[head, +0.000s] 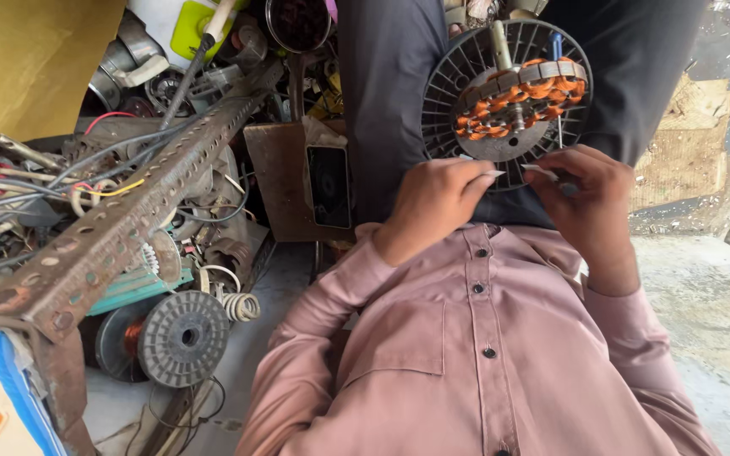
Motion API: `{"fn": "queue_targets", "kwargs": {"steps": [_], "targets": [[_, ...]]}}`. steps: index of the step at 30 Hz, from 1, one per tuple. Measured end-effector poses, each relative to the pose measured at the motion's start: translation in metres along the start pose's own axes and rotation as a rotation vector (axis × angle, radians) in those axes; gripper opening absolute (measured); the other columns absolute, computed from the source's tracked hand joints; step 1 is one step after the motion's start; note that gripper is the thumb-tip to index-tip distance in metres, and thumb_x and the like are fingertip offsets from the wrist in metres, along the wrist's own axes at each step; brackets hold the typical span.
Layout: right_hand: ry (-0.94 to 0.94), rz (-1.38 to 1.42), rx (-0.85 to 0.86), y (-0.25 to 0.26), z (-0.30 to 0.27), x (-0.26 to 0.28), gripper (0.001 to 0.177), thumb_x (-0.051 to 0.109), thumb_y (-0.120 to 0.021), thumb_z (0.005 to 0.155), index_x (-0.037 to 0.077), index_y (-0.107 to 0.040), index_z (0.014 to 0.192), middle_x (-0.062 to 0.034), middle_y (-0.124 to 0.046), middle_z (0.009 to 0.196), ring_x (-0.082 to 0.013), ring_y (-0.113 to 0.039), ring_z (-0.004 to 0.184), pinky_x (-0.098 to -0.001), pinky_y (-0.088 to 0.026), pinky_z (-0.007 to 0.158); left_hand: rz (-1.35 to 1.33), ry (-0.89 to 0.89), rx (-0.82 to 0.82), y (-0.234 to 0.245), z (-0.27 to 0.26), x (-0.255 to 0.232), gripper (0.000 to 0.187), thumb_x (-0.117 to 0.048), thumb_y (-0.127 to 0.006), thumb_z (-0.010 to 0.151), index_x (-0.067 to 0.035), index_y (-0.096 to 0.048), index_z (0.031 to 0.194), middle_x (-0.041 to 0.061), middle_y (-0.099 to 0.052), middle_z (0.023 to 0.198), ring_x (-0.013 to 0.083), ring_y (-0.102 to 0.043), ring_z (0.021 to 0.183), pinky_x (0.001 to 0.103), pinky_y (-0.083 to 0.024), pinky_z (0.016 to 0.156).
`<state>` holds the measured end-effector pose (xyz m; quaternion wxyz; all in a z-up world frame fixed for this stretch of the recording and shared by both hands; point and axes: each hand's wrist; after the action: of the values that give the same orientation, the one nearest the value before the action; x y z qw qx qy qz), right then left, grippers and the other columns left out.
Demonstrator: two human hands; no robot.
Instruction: The person sits on the floor and works on an electric motor rotor. They use a pair of scissors to cut a small white plastic piece and then insert it into the rotor's copper windings.
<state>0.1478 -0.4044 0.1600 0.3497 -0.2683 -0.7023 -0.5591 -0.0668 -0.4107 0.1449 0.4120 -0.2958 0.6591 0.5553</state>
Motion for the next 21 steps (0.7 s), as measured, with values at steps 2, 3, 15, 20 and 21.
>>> {"fn": "queue_targets", "kwargs": {"steps": [2, 3, 15, 20, 21], "targets": [[0.032, -0.003, -0.021, -0.003, -0.002, -0.004, 0.015, 0.005, -0.084, 0.091, 0.001, -0.073, 0.099, -0.0111, -0.071, 0.089, -0.0192, -0.071, 0.077, -0.0298, -0.052, 0.065, 0.045, 0.018, 0.052, -0.012, 0.002, -0.004, 0.021, -0.019, -0.072, 0.092, -0.006, -0.073, 0.109, 0.011, -0.074, 0.087, 0.0306, -0.072, 0.076, 0.041, -0.056, 0.064], [0.034, -0.023, -0.03, -0.003, -0.001, -0.006, 0.014, 0.005, -0.084, 0.091, 0.0, -0.073, 0.099, -0.012, -0.071, 0.089, -0.0204, -0.07, 0.075, -0.0304, -0.052, 0.065, 0.068, 0.023, 0.076, -0.017, 0.005, -0.006, 0.027, -0.019, -0.072, 0.091, -0.005, -0.072, 0.114, 0.011, -0.073, 0.087, 0.0315, -0.071, 0.076, 0.042, -0.055, 0.063], [0.18, 0.001, -0.061, -0.004, -0.006, -0.022, 0.018, 0.001, -0.076, 0.096, -0.002, -0.073, 0.113, -0.0158, -0.074, 0.103, -0.0276, -0.074, 0.089, -0.0319, -0.056, 0.079, 0.266, -0.009, -0.218, 0.042, 0.002, 0.0, 0.011, -0.008, -0.07, 0.097, -0.007, -0.071, 0.108, 0.01, -0.074, 0.095, 0.0295, -0.072, 0.08, 0.039, -0.057, 0.073], [0.145, -0.03, -0.232, 0.004, -0.012, -0.032, 0.005, -0.003, -0.075, 0.104, -0.001, -0.075, 0.109, -0.0132, -0.075, 0.103, -0.0219, -0.075, 0.088, -0.0274, -0.056, 0.075, 0.276, -0.139, -0.209, 0.041, 0.0, -0.001, 0.018, -0.007, -0.074, 0.094, -0.005, -0.07, 0.111, 0.008, -0.07, 0.106, 0.0289, -0.071, 0.093, 0.039, -0.058, 0.082], [0.125, -0.021, -0.23, 0.006, -0.013, -0.035, 0.006, -0.004, -0.075, 0.103, -0.001, -0.075, 0.108, -0.0127, -0.075, 0.102, -0.0203, -0.074, 0.086, -0.0267, -0.055, 0.074, 0.265, -0.127, -0.169, 0.036, -0.002, -0.002, 0.019, -0.008, -0.076, 0.093, -0.005, -0.071, 0.11, 0.007, -0.07, 0.103, 0.028, -0.07, 0.091, 0.039, -0.057, 0.08]]}}
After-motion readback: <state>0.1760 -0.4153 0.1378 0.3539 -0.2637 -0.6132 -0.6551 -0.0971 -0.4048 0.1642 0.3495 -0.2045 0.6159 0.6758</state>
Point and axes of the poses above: each hand's wrist, its own z-axis towards the middle knuckle, its own y-axis out of the back of the hand, x = y × z
